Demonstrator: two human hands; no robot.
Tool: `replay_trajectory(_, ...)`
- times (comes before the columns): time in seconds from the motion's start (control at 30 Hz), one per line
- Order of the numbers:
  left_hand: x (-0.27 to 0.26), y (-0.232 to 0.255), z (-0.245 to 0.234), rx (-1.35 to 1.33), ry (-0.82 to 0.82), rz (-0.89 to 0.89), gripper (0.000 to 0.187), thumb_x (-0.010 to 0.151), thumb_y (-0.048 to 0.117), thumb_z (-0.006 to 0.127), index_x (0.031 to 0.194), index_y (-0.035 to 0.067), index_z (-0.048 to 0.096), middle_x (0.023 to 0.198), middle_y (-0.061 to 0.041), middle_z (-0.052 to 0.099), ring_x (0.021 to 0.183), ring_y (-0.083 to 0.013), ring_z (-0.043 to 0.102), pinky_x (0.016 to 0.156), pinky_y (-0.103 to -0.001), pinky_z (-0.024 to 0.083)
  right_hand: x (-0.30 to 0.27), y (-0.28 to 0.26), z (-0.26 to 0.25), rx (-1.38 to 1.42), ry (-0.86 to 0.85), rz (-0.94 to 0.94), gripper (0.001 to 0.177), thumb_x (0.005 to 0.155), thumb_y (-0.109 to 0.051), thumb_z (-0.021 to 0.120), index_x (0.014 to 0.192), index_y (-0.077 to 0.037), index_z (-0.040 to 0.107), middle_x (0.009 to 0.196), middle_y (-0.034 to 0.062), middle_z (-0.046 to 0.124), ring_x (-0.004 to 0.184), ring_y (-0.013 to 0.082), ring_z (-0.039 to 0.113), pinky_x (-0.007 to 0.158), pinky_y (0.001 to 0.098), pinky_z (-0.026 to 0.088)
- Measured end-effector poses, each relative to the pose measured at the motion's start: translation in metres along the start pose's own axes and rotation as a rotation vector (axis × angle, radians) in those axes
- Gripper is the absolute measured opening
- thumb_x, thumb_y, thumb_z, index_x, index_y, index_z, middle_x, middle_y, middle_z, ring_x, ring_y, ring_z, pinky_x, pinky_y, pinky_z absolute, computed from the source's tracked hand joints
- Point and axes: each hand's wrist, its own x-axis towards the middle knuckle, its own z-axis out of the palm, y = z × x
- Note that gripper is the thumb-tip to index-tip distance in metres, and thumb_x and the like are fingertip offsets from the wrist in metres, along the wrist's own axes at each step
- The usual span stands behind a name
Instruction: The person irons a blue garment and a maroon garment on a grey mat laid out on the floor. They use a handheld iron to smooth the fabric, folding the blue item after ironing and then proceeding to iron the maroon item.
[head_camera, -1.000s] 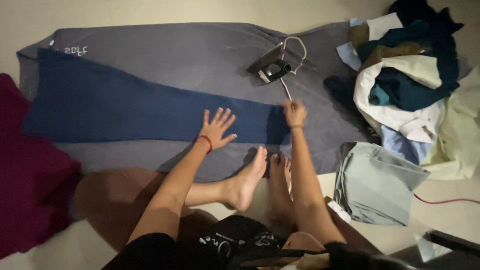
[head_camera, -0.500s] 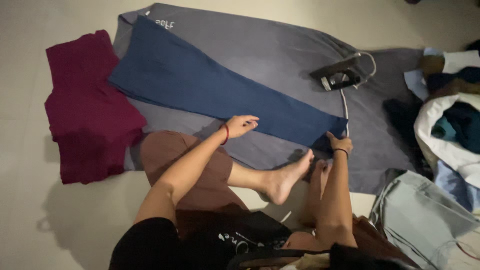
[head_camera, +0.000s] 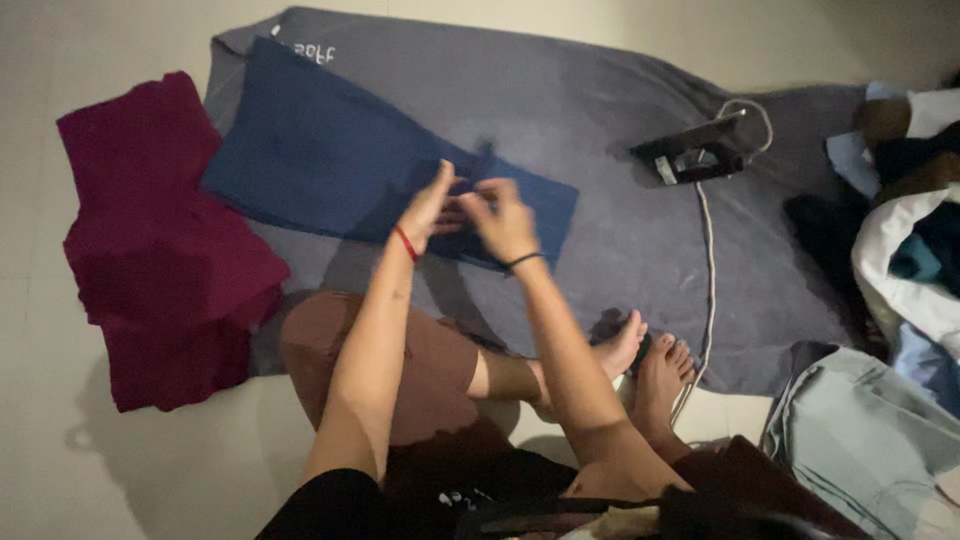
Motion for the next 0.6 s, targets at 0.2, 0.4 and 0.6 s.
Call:
replay_trajectory(0.2,0.05,-0.048,-0.041,0.487,0.535,0.189,0.074,0.076,0.056,0.079,0.124,0.001,0.068,0.119,-0.02,0.075,0.112,-0.0311,0.072,0.097,-0.041,0.055,-0.05,0.016,0.022,-0.002,-0.074,0.214,0.029,0.095,-0.033,0.073,0.11,-0.009,0.074,0.097,0.0112,0.079,0.084,0.0226,0.077,0.074,0.0338,0.059)
replay_trajectory(0.4,0.048,-0.04,-0.042,0.714,0.731,0.505,0.063,0.085,0.04,0.082,0.131,0.001,0.064,0.123,-0.028,0.068,0.116,-0.042,0.065,0.097,-0.047,0.053,-0.064,0.117,-0.036,-0.21,0.279,0.451,0.03,0.094,-0.034,0.074,0.108,-0.007,0.07,0.096,0.014,0.077,0.085,0.029,0.076,0.075,0.0387,0.058)
replay_trajectory(0.6,0.029,-0.034,-0.033,0.851,0.837,0.334,0.059,0.082,0.026,0.083,0.136,0.014,0.06,0.132,-0.015,0.067,0.12,-0.0361,0.064,0.097,-0.046,0.052,-0.074,0.163,-0.019,-0.333,0.149,0.57,0.054,0.086,-0.056,0.078,0.109,-0.008,0.069,0.098,0.0169,0.076,0.095,0.0361,0.074,0.082,0.0454,0.057)
